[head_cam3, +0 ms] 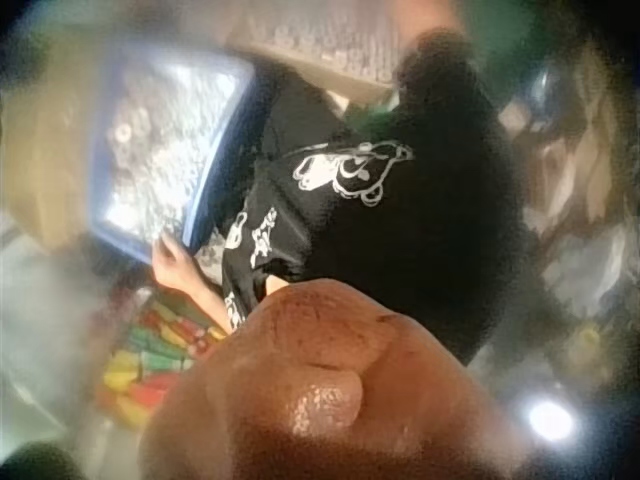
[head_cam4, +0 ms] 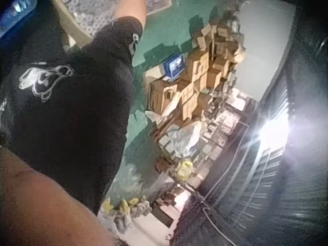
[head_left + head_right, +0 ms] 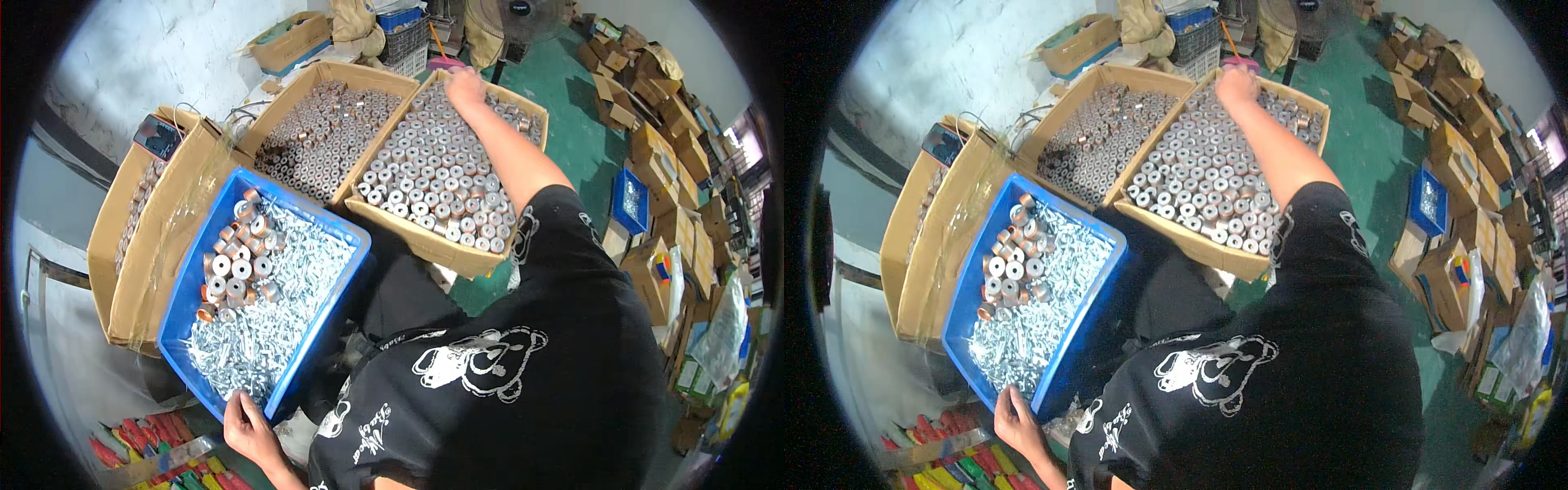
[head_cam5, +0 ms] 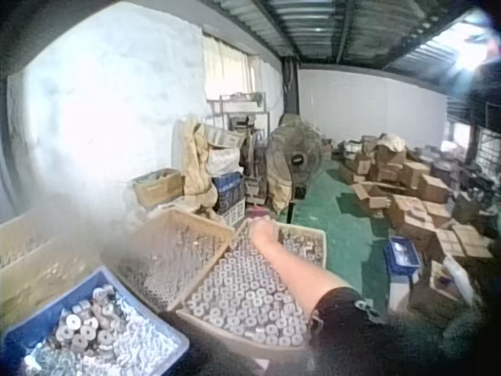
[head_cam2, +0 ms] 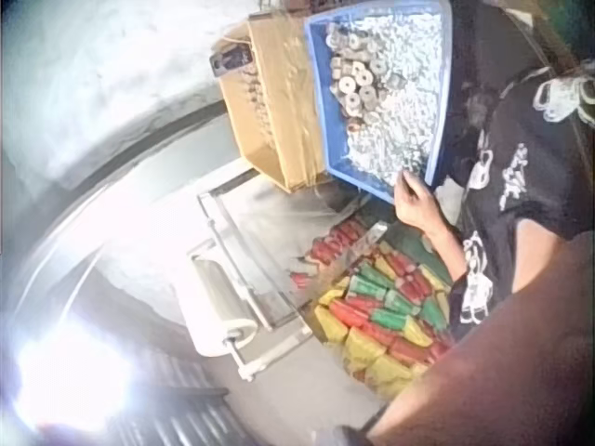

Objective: The person transfers metal bushings between cardboard boxes and a blue plastic bin filled with screws, then arranges the bushings in rows inside the cardboard boxes by hand.

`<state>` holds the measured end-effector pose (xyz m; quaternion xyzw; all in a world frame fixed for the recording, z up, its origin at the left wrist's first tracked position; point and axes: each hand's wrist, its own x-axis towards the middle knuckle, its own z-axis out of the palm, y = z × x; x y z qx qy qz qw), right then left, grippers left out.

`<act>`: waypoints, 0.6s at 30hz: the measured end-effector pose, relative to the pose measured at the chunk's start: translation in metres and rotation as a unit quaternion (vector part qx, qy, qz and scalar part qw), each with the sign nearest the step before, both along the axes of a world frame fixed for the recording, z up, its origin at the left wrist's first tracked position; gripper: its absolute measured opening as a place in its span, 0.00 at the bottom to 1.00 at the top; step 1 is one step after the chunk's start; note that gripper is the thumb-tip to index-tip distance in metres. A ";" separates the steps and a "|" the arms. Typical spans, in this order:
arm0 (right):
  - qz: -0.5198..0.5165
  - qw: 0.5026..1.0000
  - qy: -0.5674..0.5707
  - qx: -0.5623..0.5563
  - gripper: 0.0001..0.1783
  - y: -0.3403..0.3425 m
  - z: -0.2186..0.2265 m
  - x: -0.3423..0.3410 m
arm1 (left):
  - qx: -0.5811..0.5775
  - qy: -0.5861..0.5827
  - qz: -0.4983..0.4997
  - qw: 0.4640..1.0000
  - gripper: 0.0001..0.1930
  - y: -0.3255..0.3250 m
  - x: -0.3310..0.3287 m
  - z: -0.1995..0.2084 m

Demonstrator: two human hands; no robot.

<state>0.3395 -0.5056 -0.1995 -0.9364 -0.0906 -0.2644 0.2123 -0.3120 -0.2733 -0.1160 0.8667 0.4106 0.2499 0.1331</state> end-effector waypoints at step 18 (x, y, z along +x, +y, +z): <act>0.204 0.964 0.156 -0.071 0.28 0.010 -0.025 0.023 | 0.006 0.047 0.039 0.998 0.09 0.007 0.000 -0.006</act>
